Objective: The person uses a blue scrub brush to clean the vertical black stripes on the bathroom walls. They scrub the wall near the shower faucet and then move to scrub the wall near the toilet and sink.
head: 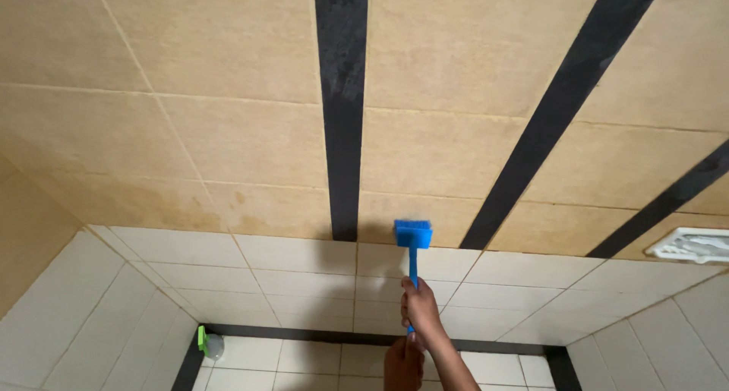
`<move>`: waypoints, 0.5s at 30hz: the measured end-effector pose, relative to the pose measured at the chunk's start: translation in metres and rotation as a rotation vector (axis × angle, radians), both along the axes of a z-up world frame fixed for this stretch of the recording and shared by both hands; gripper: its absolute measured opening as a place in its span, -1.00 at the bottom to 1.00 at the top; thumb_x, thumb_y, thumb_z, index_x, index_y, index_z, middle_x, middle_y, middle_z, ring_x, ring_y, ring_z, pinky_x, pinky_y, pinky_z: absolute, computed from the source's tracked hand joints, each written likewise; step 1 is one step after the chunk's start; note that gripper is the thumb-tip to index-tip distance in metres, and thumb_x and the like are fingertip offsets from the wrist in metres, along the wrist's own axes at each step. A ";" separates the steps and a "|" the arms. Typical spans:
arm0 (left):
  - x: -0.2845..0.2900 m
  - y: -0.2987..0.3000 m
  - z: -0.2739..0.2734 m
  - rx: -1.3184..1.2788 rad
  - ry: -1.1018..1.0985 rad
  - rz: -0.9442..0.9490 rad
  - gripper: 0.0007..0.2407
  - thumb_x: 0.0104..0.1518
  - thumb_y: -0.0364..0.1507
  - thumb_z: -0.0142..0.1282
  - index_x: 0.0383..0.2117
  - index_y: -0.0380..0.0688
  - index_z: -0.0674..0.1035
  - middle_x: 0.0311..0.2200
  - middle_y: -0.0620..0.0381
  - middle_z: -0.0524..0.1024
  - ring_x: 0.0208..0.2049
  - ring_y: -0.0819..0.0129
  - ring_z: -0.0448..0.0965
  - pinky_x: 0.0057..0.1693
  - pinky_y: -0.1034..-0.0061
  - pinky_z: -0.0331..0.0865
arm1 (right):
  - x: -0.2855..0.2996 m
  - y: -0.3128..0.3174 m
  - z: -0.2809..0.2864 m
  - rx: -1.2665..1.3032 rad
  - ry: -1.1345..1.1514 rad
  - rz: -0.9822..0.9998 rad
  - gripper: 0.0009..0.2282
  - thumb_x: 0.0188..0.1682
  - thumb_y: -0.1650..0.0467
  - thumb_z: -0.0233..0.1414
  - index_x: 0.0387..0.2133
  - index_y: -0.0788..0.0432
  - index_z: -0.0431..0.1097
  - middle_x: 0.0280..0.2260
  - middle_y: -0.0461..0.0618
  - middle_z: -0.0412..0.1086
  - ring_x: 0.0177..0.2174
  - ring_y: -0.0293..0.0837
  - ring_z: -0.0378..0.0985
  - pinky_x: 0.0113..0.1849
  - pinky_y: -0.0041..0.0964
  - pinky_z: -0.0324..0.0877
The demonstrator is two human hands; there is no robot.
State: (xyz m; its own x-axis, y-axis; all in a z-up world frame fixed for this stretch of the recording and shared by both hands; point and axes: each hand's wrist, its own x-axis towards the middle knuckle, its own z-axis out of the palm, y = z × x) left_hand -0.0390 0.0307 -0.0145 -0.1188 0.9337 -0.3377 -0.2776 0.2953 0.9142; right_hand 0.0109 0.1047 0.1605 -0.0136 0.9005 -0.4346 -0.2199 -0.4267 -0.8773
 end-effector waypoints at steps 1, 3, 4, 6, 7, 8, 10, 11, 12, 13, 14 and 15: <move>-0.002 0.000 0.008 0.065 -0.003 -0.004 -0.63 0.27 -0.11 -0.05 -0.52 -0.15 0.53 -0.76 0.19 0.37 -0.75 0.46 0.30 -0.56 0.45 0.14 | -0.001 0.002 0.004 0.027 0.002 0.009 -0.80 0.11 0.27 -0.08 -0.25 0.16 0.26 -0.69 -0.17 0.05 -0.76 -0.28 0.04 -0.70 -0.31 -0.02; -0.004 -0.005 0.028 0.124 -0.008 -0.005 -0.65 0.26 -0.12 -0.04 -0.50 -0.14 0.55 -0.75 0.20 0.39 -0.75 0.47 0.32 -0.57 0.45 0.16 | -0.002 0.001 0.010 0.048 0.003 0.021 -0.79 0.12 0.26 -0.09 -0.25 0.17 0.26 -0.69 -0.17 0.05 -0.76 -0.28 0.04 -0.70 -0.31 -0.02; -0.004 -0.005 0.042 0.050 -0.068 -0.020 -0.65 0.27 -0.12 -0.03 -0.51 -0.13 0.50 -0.76 0.22 0.33 -0.77 0.47 0.26 -0.59 0.46 0.10 | -0.003 0.002 0.015 0.067 0.005 0.022 -0.79 0.12 0.25 -0.09 -0.25 0.17 0.26 -0.70 -0.17 0.05 -0.76 -0.28 0.03 -0.70 -0.31 -0.04; -0.003 -0.006 0.058 -0.025 -0.128 -0.037 -0.66 0.28 -0.12 -0.02 -0.51 -0.12 0.45 -0.77 0.23 0.27 -0.79 0.47 0.21 -0.61 0.46 0.03 | -0.005 0.000 0.028 0.085 0.006 0.023 -0.78 0.12 0.24 -0.09 -0.25 0.17 0.26 -0.71 -0.16 0.04 -0.77 -0.28 0.02 -0.70 -0.32 -0.05; -0.002 -0.006 0.061 0.006 -0.109 -0.026 -0.64 0.28 -0.10 -0.03 -0.51 -0.12 0.47 -0.78 0.24 0.27 -0.80 0.48 0.22 -0.62 0.47 0.05 | -0.006 -0.002 0.037 0.082 0.015 0.025 -0.78 0.12 0.25 -0.10 -0.25 0.17 0.27 -0.71 -0.16 0.03 -0.77 -0.29 0.01 -0.70 -0.32 -0.06; -0.001 -0.004 0.064 0.038 -0.090 -0.016 -0.63 0.29 -0.09 -0.05 -0.51 -0.12 0.49 -0.79 0.24 0.27 -0.81 0.49 0.23 -0.62 0.49 0.07 | -0.006 -0.003 0.046 0.080 0.023 0.027 -0.79 0.12 0.25 -0.11 -0.24 0.16 0.27 -0.72 -0.16 0.03 -0.77 -0.29 0.01 -0.70 -0.32 -0.08; 0.001 -0.004 0.066 0.051 -0.140 -0.006 -0.64 0.28 -0.09 -0.02 -0.49 -0.12 0.49 -0.78 0.25 0.27 -0.80 0.49 0.22 -0.62 0.49 0.06 | -0.006 0.000 0.050 0.081 0.027 0.033 -0.79 0.12 0.25 -0.13 -0.25 0.16 0.27 -0.72 -0.16 0.03 -0.77 -0.29 0.00 -0.70 -0.32 -0.08; 0.003 -0.006 0.066 0.062 -0.188 0.005 -0.64 0.28 -0.10 0.01 -0.48 -0.13 0.49 -0.78 0.25 0.26 -0.80 0.49 0.21 -0.62 0.48 0.05 | -0.006 0.000 0.052 0.080 0.032 0.040 -0.79 0.12 0.26 -0.15 -0.25 0.15 0.28 -0.72 -0.15 0.02 -0.77 -0.29 0.00 -0.70 -0.32 -0.09; 0.002 -0.006 0.067 0.061 -0.188 0.005 -0.64 0.28 -0.10 0.01 -0.48 -0.13 0.49 -0.78 0.25 0.26 -0.80 0.49 0.21 -0.62 0.48 0.05 | -0.007 -0.001 0.051 0.079 0.033 0.040 -0.79 0.12 0.26 -0.15 -0.25 0.15 0.28 -0.72 -0.15 0.02 -0.77 -0.29 0.00 -0.70 -0.32 -0.09; 0.000 -0.005 0.068 0.022 -0.177 -0.012 -0.63 0.28 -0.08 -0.04 -0.49 -0.12 0.48 -0.78 0.25 0.27 -0.81 0.49 0.22 -0.62 0.48 0.05 | -0.008 -0.002 0.050 0.069 0.032 0.042 -0.80 0.12 0.26 -0.16 -0.26 0.13 0.28 -0.73 -0.16 0.02 -0.77 -0.30 -0.01 -0.70 -0.33 -0.10; 0.000 -0.005 0.069 -0.016 -0.167 -0.029 -0.62 0.28 -0.06 -0.08 -0.49 -0.11 0.47 -0.79 0.25 0.27 -0.82 0.48 0.23 -0.63 0.48 0.05 | -0.008 -0.002 0.049 0.061 0.030 0.044 -0.80 0.12 0.25 -0.17 -0.26 0.12 0.27 -0.73 -0.16 0.01 -0.77 -0.30 -0.02 -0.70 -0.33 -0.11; 0.000 -0.005 0.057 -0.016 -0.167 -0.029 -0.62 0.28 -0.06 -0.08 -0.49 -0.11 0.47 -0.79 0.25 0.27 -0.82 0.48 0.23 -0.63 0.48 0.05 | -0.008 -0.002 0.042 0.061 0.030 0.044 -0.80 0.12 0.25 -0.17 -0.26 0.12 0.27 -0.73 -0.16 0.01 -0.77 -0.30 -0.02 -0.70 -0.33 -0.11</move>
